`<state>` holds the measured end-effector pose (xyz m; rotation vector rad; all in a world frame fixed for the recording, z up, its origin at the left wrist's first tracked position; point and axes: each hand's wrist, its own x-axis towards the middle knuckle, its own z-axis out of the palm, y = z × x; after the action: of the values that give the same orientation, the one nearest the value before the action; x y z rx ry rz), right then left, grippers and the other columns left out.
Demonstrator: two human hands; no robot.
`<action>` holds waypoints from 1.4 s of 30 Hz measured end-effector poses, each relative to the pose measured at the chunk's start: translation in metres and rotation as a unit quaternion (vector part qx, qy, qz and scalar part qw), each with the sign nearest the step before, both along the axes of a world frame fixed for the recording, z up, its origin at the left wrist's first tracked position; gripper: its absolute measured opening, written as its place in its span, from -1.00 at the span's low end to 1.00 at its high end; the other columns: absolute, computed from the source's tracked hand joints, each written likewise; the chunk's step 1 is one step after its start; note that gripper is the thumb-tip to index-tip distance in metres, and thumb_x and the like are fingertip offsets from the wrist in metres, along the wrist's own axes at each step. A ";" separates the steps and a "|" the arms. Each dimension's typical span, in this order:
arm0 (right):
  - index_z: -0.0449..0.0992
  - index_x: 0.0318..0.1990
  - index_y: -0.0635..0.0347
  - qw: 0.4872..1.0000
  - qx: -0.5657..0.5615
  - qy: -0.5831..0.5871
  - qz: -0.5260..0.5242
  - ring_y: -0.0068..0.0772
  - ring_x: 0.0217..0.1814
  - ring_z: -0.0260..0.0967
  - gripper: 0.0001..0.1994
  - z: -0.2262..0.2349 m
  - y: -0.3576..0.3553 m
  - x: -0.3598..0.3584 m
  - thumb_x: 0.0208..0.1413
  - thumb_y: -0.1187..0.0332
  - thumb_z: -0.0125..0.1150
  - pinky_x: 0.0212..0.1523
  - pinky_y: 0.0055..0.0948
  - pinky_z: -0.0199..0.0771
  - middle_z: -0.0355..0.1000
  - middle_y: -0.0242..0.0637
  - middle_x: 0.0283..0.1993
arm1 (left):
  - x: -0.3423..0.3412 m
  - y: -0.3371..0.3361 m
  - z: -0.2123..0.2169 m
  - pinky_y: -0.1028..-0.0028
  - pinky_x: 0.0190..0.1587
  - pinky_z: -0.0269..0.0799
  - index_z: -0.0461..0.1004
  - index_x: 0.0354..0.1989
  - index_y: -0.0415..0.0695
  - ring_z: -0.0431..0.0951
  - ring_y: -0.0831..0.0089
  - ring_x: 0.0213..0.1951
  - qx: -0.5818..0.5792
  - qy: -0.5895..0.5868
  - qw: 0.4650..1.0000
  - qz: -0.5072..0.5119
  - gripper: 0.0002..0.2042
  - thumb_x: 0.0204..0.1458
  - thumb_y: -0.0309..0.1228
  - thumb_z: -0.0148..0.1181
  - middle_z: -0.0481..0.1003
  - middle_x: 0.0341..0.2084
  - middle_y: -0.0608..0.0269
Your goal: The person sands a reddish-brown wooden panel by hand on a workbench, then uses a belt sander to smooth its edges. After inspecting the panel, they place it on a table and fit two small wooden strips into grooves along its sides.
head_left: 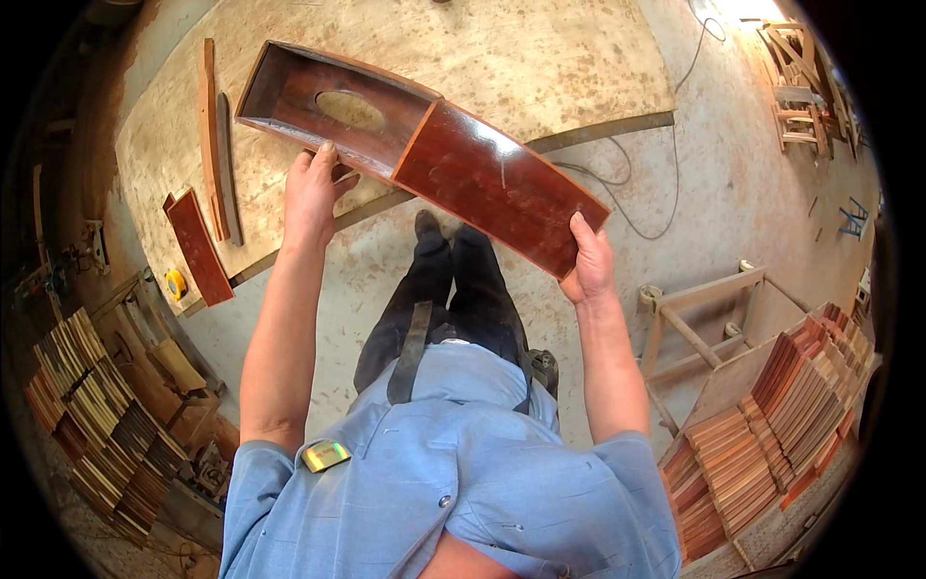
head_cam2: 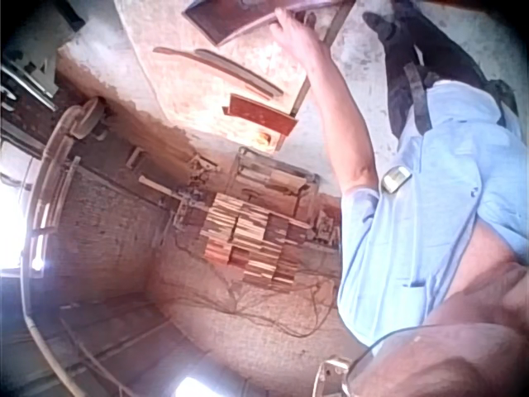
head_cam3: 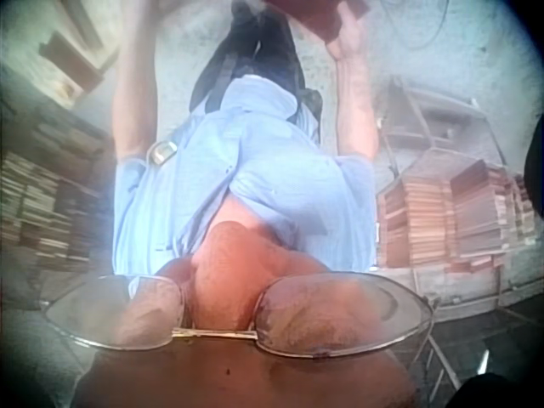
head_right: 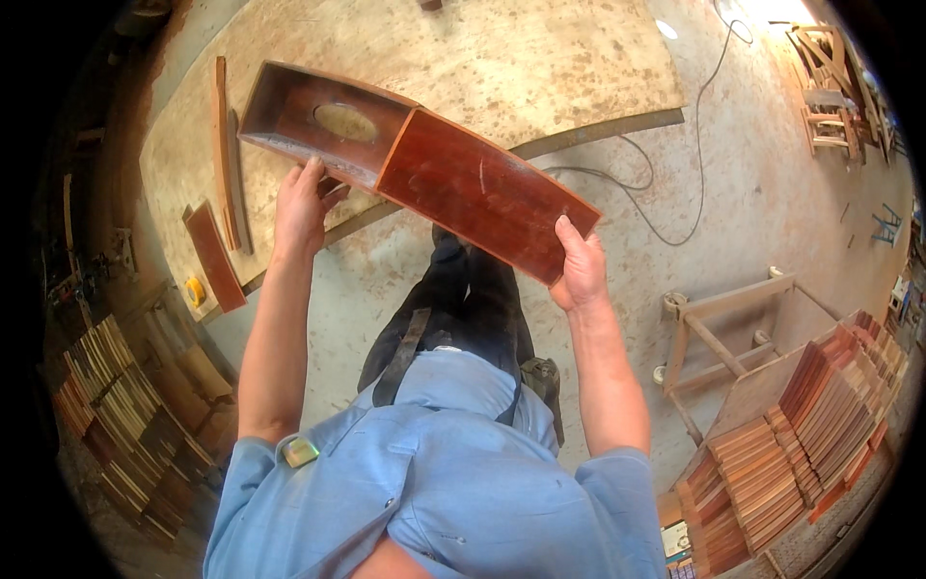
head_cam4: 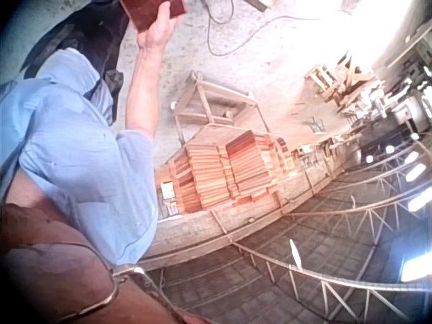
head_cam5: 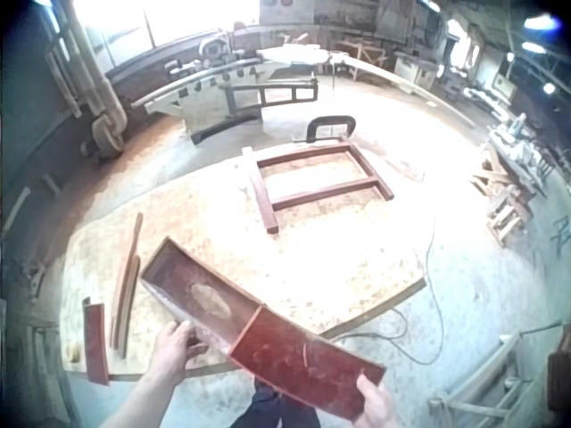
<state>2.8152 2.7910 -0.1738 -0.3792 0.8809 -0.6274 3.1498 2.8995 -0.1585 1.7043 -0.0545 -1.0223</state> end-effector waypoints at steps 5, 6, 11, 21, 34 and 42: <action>0.28 0.19 0.26 1.000 -0.004 0.000 -0.016 -0.26 0.12 0.40 -0.63 0.002 0.000 0.007 0.27 0.36 0.00 0.12 -0.21 0.45 0.38 -0.18 0.15 | 0.001 0.000 -0.001 0.35 -0.08 0.45 0.34 -0.13 -0.24 0.50 0.39 -0.14 -0.001 0.004 1.000 -0.007 -0.75 0.27 -0.29 -0.09 0.48 -0.17 0.16; 0.28 0.19 0.26 1.000 0.000 0.000 -0.011 -0.26 0.12 0.40 -0.63 0.003 0.000 0.009 0.27 0.36 0.00 0.12 -0.21 0.45 0.38 -0.18 0.15 | 0.001 0.001 0.000 0.36 -0.08 0.45 0.35 -0.13 -0.24 0.50 0.39 -0.13 0.000 0.004 1.000 -0.008 -0.76 0.27 -0.29 -0.10 0.48 -0.17 0.16; 0.27 0.19 0.26 1.000 -0.008 -0.001 0.008 -0.28 0.12 0.40 -0.63 0.005 -0.004 0.024 0.27 0.35 0.01 0.11 -0.22 0.46 0.38 -0.19 0.14 | 0.002 0.003 0.000 0.36 -0.06 0.44 0.35 -0.05 -0.23 0.48 0.40 -0.10 0.000 0.011 1.000 -0.010 -0.74 0.26 -0.28 -0.06 0.46 -0.12 0.15; 0.27 0.18 0.25 1.000 -0.001 0.002 0.002 -0.28 0.12 0.39 -0.63 0.004 -0.005 0.048 0.27 0.34 0.03 0.13 -0.22 0.44 0.38 -0.20 0.13 | 0.133 -0.013 -0.010 0.32 0.04 0.33 0.29 0.13 -0.34 0.45 0.15 -0.01 0.119 -0.638 0.754 -0.100 -0.49 0.15 -0.18 0.09 0.46 -0.08 -0.09; 0.31 0.17 0.25 1.000 -0.003 -0.011 0.003 -0.40 0.19 0.28 -0.65 -0.008 0.003 0.130 0.27 0.37 0.05 0.22 -0.34 0.25 0.36 -0.26 0.15 | 0.171 -0.035 -0.011 0.33 0.05 0.34 0.38 0.14 -0.16 0.50 0.11 0.01 0.108 -0.433 0.877 -0.179 -0.57 0.22 -0.15 -0.06 0.52 -0.08 -0.09; 0.29 0.15 0.30 0.991 -0.110 0.060 0.055 -0.44 0.14 0.26 -0.65 -0.009 0.003 0.179 0.30 0.31 0.00 0.20 -0.39 0.23 0.34 -0.26 0.12 | 0.174 -0.034 -0.003 0.42 0.03 0.35 0.41 0.12 -0.19 0.54 0.24 -0.03 0.115 -0.395 0.894 -0.180 -0.58 0.21 -0.18 -0.02 0.55 -0.13 -0.06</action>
<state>2.9944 2.7939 -0.1825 -0.6654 0.9011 -0.6067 3.3235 2.8655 -0.1618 2.2913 -0.8308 -0.5330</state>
